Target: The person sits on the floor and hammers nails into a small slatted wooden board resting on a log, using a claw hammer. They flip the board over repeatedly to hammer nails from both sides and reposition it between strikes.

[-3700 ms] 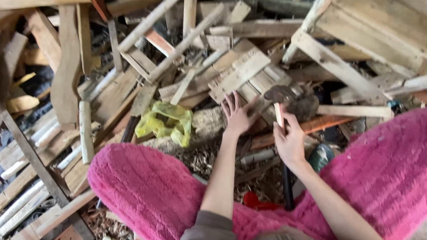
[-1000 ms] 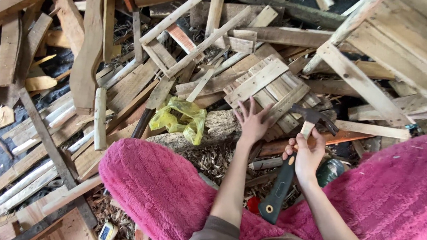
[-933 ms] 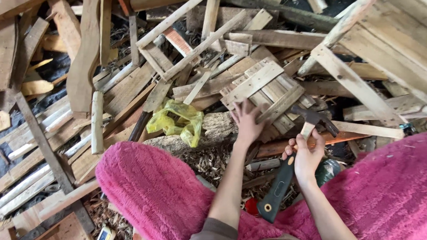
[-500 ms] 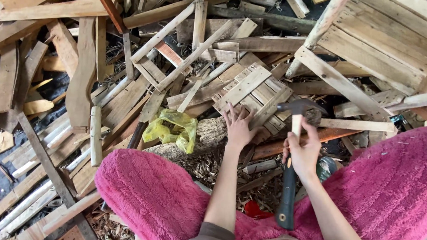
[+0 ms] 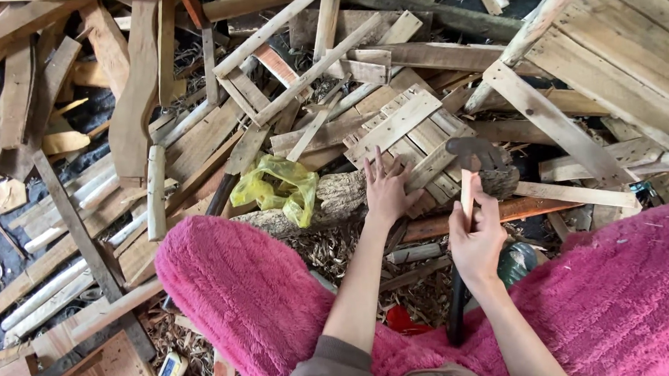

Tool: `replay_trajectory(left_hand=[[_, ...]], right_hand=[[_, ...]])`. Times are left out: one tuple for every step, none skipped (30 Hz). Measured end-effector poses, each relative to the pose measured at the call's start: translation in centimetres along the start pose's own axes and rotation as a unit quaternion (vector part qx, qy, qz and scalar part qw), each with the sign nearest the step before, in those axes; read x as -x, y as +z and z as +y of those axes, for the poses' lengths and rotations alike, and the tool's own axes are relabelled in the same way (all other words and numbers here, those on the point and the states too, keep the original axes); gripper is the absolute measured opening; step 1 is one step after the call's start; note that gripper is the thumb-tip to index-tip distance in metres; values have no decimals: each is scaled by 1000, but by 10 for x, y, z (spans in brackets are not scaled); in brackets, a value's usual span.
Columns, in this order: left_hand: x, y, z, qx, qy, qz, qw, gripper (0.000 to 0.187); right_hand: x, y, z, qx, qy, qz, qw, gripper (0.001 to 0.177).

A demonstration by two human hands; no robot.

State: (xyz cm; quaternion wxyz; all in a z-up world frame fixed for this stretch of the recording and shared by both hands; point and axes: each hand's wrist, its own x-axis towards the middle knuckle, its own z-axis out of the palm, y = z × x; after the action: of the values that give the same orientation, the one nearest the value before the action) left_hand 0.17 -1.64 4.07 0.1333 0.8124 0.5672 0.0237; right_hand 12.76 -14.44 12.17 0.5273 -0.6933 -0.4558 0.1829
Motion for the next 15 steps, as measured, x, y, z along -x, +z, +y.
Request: replay_trajectory(left_hand=[[1, 0, 0, 5, 0, 6, 1000, 76], [1, -1, 0, 9, 0, 13, 1000, 76], [1, -3, 0, 9, 1, 14, 1000, 76], [2, -5, -1, 21, 1, 12, 1000, 75], [3, -6, -1, 34, 2, 10, 999, 73], [1, -4, -2, 34, 1, 9, 999, 73], [0, -2, -3, 42, -1, 6, 999, 74], [-1, 1, -4, 51, -4, 3, 999, 74], [-2, 4, -5, 53, -6, 2, 999, 74], [-3, 7, -7, 58, -4, 3, 998, 76], [-4, 10, -8, 64, -2, 5, 998, 78], [-5, 10, -10, 64, -4, 3, 998, 78], [-6, 10, -10, 62, -3, -5, 998, 77], [-6, 11, -8, 62, 2, -14, 998, 75], [-4, 11, -7, 62, 4, -18, 998, 75]], right_hand=[[1, 1, 0, 3, -11, -6, 1000, 27], [0, 2, 0, 5, -24, -10, 1000, 24], [-1, 2, -6, 4, -25, -9, 1000, 24], [0, 1, -13, 10, 28, -36, 999, 26], [1, 2, -20, 15, 80, -63, 995, 28], [6, 2, -14, 16, 81, -65, 994, 28], [11, 2, -7, 22, 117, -70, 990, 29], [16, 1, -1, 30, 152, -76, 985, 30], [15, -1, -10, 31, 152, -79, 985, 30], [14, -3, -19, 43, 142, -82, 986, 32], [13, -5, -28, 54, 132, -85, 986, 33], [6, -1, -31, 54, 134, -86, 986, 33], [0, 3, -34, 11, 117, -97, 988, 35], [-5, 4, -36, -31, 101, -104, 989, 36], [-9, 7, -12, -29, 105, -102, 989, 36]])
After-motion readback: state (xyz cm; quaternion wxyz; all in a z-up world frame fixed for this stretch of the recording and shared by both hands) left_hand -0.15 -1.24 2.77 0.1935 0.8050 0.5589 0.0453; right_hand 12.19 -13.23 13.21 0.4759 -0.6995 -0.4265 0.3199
